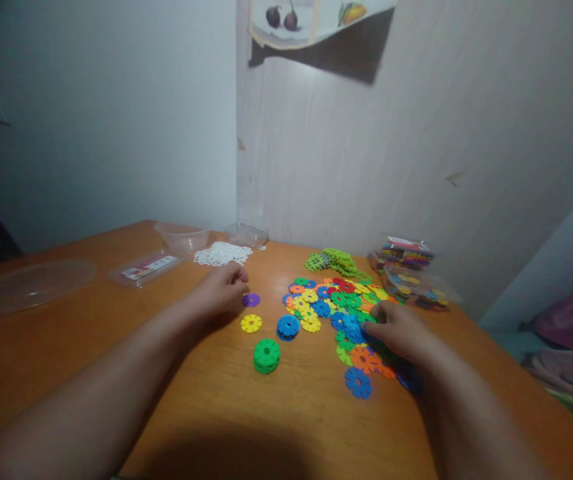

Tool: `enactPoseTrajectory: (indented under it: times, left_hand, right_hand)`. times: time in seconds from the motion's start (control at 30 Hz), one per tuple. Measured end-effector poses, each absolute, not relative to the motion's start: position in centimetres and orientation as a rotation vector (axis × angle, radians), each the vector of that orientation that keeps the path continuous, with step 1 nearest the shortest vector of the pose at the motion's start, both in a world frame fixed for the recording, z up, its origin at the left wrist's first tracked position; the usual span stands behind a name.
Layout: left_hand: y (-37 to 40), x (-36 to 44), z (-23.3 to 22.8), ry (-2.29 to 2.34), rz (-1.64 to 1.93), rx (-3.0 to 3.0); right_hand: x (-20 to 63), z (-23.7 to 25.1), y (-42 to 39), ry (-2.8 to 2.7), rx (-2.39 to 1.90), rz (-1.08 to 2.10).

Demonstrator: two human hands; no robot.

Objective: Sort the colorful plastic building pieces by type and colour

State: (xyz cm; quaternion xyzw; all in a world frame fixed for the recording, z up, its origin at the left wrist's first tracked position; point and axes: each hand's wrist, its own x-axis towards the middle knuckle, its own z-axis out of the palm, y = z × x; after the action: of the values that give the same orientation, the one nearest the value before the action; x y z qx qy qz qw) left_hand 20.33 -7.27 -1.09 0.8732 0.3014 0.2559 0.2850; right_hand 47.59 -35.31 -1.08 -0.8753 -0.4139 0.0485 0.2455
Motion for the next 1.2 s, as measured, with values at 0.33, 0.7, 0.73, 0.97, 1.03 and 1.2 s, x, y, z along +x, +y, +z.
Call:
enactPoseTrajectory:
  times: [0.33,0.7,0.73,0.97,1.03,1.2]
  left_hand:
    - [-8.0,20.3,-0.9,0.77,0.604,2.361]
    - [-8.4,20.1,-0.7,0.771,0.544,2.367]
    - [-8.5,20.1,-0.8,0.768,0.547,2.37]
    - [-8.7,19.9,-0.9,0.737,0.518,2.379]
    - [-8.7,19.8,-0.9,0.741,0.524,2.37]
    - [-8.4,19.8,-1.0,0.776,0.588,2.364]
  right_hand:
    - [39.7,1.2,-34.4,-1.44,-2.182,0.505]
    - [40.0,2.3,-35.3,-1.348,-2.194,0.429]
    - [40.4,2.6,-35.9,-1.315,-2.21,0.419]
    - [39.8,2.1,-38.9,-1.274,-2.426,0.575]
    - [39.5,1.3,-39.4,-1.311,-2.542,0.522]
    - [39.4,-0.9,-39.8,-1.336,-2.608,0.427]
